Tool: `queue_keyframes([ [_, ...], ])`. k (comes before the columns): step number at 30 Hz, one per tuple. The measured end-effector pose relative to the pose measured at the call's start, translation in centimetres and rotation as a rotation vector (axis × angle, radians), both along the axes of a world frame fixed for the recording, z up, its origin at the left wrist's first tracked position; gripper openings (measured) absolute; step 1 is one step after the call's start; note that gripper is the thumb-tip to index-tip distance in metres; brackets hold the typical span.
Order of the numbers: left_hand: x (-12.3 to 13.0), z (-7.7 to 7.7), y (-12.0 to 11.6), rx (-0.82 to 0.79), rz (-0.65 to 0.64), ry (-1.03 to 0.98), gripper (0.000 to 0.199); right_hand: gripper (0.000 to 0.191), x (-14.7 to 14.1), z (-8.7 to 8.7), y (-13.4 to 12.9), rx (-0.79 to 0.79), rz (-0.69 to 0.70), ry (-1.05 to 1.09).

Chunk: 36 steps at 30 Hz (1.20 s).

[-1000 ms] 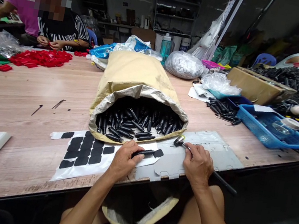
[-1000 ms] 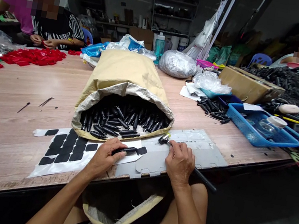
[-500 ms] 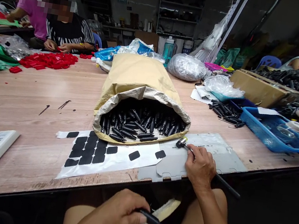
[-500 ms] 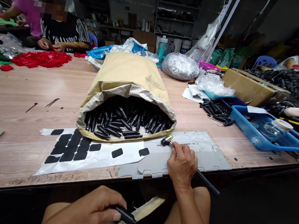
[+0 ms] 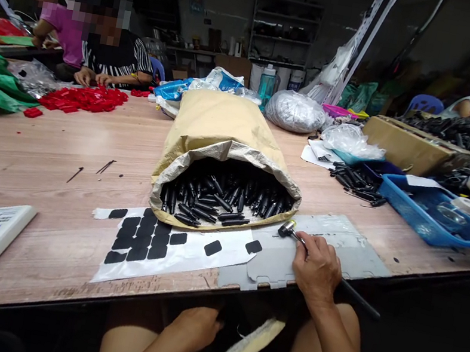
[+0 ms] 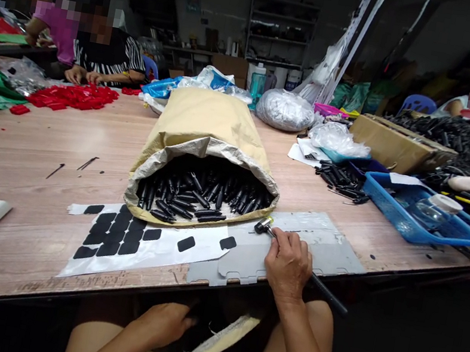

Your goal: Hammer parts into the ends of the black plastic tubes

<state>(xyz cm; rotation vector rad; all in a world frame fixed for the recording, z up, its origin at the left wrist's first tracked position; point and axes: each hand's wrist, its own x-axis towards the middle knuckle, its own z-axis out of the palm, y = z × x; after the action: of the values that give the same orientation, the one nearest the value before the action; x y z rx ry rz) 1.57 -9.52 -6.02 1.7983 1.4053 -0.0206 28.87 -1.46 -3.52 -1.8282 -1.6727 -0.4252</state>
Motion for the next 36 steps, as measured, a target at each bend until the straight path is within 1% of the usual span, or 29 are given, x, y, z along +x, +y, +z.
queue_keyframes([
  [2,-0.9,3.5,-0.1,0.009,-0.139,-0.009,0.036,0.025,0.0,0.0,0.0,0.000,-0.005,-0.003],
  [3,-1.5,5.4,0.2,0.011,-0.193,-0.076,0.032,0.025,0.0,0.0,0.0,0.000,-0.008,-0.005],
  [4,-2.2,7.3,0.7,0.027,-0.203,-0.165,0.029,0.025,0.0,0.0,0.0,0.000,-0.010,-0.007],
  [5,-3.0,8.8,1.6,0.092,-0.159,-0.240,0.025,0.024,0.0,0.0,0.0,0.001,-0.012,-0.009],
  [6,-3.9,10.0,2.7,0.185,-0.108,-0.276,0.024,0.024,0.0,0.0,0.0,0.001,-0.014,-0.011],
  [7,-4.8,10.8,4.1,0.327,-0.015,-0.262,0.026,0.024,0.0,0.0,0.0,0.001,-0.016,-0.013],
  [8,-5.7,11.0,5.5,0.505,0.089,-0.212,0.026,0.024,-0.1,0.0,0.0,0.000,-0.018,-0.013],
  [9,-6.7,10.9,7.1,0.662,0.188,-0.124,0.025,0.024,-0.1,0.0,0.0,-0.001,-0.018,-0.012],
  [10,-7.7,10.5,8.5,0.765,0.260,-0.013,0.023,0.024,-0.1,0.0,0.0,-0.002,-0.017,-0.009],
  [11,-8.5,9.9,9.8,0.812,0.294,0.085,0.020,0.024,-0.1,0.0,0.0,-0.004,-0.015,-0.007],
  [12,-9.3,9.2,10.9,0.823,0.304,0.158,0.019,0.024,-0.1,0.0,0.0,-0.007,-0.012,-0.004],
  [13,-9.9,8.5,11.7,0.815,0.295,0.217,0.019,0.024,-0.1,0.1,0.0,-0.011,-0.008,-0.002],
  [15,-10.8,7.7,12.6,0.792,0.249,0.285,0.018,0.024,-0.1,0.1,0.0,-0.018,-0.005,0.001],
  [17,-11.2,7.6,12.6,0.792,0.202,0.319,0.015,0.024,-0.1,0.1,0.0,-0.021,-0.014,0.004],
  [19,-11.0,8.2,12.0,0.810,0.179,0.311,0.013,0.024,-0.1,0.1,0.0,-0.020,-0.026,0.008],
  [21,-10.1,9.0,11.0,0.845,0.174,0.234,0.014,0.024,-0.2,0.1,0.0,-0.021,-0.029,0.013],
  [23,-8.3,9.5,9.9,0.856,0.146,0.096,0.015,0.025,-0.2,0.1,0.0,-0.024,-0.027,0.018],
  [24,-7.1,9.5,9.5,0.837,0.119,0.015,0.015,0.025,-0.2,0.2,0.0,-0.025,-0.027,0.020],
  [27,-3.3,8.7,8.5,0.726,0.049,-0.185,0.011,0.025,-0.2,0.2,0.0,-0.029,-0.031,0.020],
  [29,-1.3,7.6,8.3,0.681,0.048,-0.252,0.010,0.025,-0.2,0.2,0.0,-0.033,-0.027,0.019],
  [32,-0.1,6.4,8.5,0.665,0.089,-0.286,0.012,0.024,-0.2,0.2,0.0,-0.043,-0.017,0.024],
  [36,-0.2,6.0,8.8,0.641,0.125,-0.308,0.013,0.024,0.2,0.5,0.1,-0.077,-0.010,0.034],
])
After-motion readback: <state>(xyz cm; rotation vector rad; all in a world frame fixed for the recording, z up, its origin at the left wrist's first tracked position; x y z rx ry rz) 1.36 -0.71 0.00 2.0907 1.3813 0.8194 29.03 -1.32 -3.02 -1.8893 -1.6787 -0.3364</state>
